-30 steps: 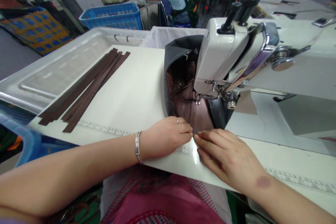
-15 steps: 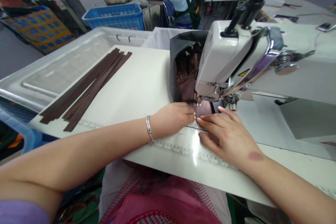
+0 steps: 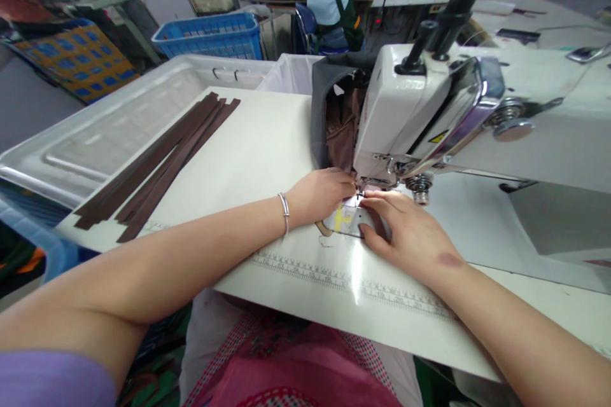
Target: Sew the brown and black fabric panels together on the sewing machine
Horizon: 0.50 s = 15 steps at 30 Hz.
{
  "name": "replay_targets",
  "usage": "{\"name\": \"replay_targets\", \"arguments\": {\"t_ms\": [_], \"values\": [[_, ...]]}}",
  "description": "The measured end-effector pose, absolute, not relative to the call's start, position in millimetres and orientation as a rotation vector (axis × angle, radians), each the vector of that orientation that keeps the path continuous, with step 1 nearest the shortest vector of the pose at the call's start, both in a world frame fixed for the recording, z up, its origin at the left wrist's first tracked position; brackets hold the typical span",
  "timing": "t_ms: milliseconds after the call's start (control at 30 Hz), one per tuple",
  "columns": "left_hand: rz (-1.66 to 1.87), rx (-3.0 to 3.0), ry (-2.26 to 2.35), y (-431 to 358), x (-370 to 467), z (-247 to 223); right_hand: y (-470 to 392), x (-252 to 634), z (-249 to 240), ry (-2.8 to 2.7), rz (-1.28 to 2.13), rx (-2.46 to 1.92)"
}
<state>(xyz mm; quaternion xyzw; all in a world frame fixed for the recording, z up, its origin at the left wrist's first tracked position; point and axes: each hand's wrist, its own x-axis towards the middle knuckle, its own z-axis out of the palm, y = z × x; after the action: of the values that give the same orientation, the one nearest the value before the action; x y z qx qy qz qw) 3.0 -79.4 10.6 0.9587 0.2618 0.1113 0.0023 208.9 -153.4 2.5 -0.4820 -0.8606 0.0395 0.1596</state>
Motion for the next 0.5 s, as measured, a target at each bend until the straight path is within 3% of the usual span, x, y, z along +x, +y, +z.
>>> {"name": "replay_targets", "arguments": {"t_ms": [300,400,500], "values": [[0.334,3.152,0.671,-66,-8,19,-154,210,-1,-2.42,0.132,-1.367],[0.355,3.361,0.813,-55,-23,29,-153,212,-3,-2.392,0.136,-1.337],[0.157,3.499,0.773,-66,-29,37,-154,211,-4,-2.365,0.129,-1.294]]}}
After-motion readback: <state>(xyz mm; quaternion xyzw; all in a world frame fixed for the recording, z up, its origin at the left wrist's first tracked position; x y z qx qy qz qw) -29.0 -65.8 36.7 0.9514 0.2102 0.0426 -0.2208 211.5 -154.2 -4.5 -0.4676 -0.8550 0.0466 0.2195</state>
